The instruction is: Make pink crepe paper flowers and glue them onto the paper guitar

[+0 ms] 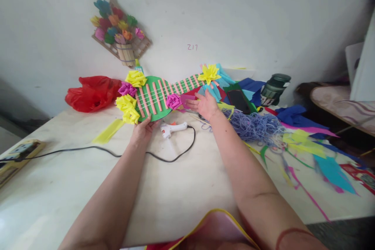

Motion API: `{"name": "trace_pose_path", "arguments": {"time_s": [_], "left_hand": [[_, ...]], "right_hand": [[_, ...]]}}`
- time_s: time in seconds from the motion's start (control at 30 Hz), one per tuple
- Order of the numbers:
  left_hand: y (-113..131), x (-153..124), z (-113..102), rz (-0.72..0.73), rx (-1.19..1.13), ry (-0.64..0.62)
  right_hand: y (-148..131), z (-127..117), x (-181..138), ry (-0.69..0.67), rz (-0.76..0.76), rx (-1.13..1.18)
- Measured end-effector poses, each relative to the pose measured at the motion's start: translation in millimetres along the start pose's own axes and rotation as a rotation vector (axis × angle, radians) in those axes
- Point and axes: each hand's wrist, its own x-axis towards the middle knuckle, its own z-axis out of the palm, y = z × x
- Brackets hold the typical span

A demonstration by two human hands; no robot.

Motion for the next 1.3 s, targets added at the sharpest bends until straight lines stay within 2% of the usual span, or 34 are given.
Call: {"name": "trace_pose_path", "arguments": {"time_s": [0.37, 0.93, 1.3], "left_hand": [[-0.2, -1.2, 0.3, 0.004, -0.012, -0.034], [1.7, -3.6, 2.7, -0.012, -0.008, -0.037], [1.2, -4.3, 2.5, -0.020, -0.006, -0.068]], "right_hand": [[2.5, 13.8, -4.7, -0.006, 0.025, 0.278], [5.2, 12.6, -2.2, 0.010, -0.064, 0.390], [10.4, 13.0, -2.4, -0.126, -0.091, 0.446]]}}
